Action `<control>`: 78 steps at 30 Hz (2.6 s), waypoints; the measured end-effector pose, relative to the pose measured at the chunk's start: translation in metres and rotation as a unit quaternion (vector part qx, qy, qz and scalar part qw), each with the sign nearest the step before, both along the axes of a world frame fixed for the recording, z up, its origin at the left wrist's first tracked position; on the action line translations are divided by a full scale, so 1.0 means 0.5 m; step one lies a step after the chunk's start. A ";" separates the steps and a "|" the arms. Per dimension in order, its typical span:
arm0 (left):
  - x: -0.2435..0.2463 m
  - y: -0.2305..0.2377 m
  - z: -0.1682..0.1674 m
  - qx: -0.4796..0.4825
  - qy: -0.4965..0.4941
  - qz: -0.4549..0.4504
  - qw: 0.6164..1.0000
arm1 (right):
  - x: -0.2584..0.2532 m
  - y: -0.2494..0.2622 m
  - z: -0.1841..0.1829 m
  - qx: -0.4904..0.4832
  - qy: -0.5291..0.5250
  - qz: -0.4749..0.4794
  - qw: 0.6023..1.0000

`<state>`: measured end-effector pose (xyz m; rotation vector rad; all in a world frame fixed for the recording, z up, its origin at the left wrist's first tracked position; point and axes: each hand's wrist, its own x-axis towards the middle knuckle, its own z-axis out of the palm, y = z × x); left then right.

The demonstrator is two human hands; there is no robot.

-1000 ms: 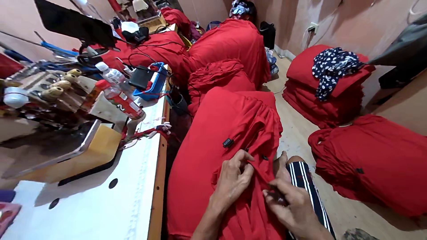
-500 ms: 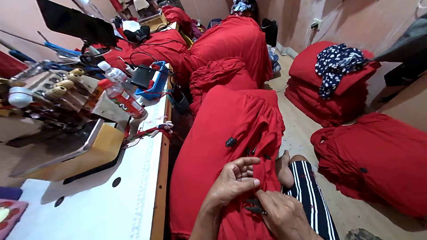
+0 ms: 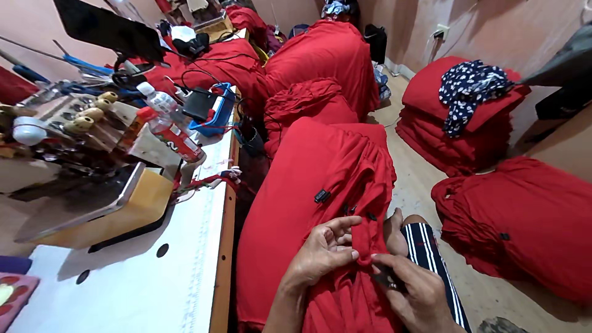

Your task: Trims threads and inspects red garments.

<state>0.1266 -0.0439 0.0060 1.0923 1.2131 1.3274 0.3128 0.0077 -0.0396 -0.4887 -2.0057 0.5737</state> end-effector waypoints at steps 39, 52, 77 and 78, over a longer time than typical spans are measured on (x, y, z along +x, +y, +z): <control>0.005 -0.001 -0.001 -0.016 0.036 -0.008 0.999 | 0.027 0.038 -0.006 -0.213 0.035 0.035 0.976; 0.005 0.000 -0.002 -0.013 0.014 0.013 1.000 | 0.016 0.014 -0.026 -0.076 -0.063 -0.037 0.994; 0.009 0.001 -0.002 -0.014 0.015 0.007 1.000 | -0.001 0.020 -0.027 -0.028 -0.043 -0.060 0.997; 0.009 0.001 -0.002 -0.015 0.016 0.005 1.000 | -0.003 0.019 -0.025 -0.029 -0.042 -0.059 0.997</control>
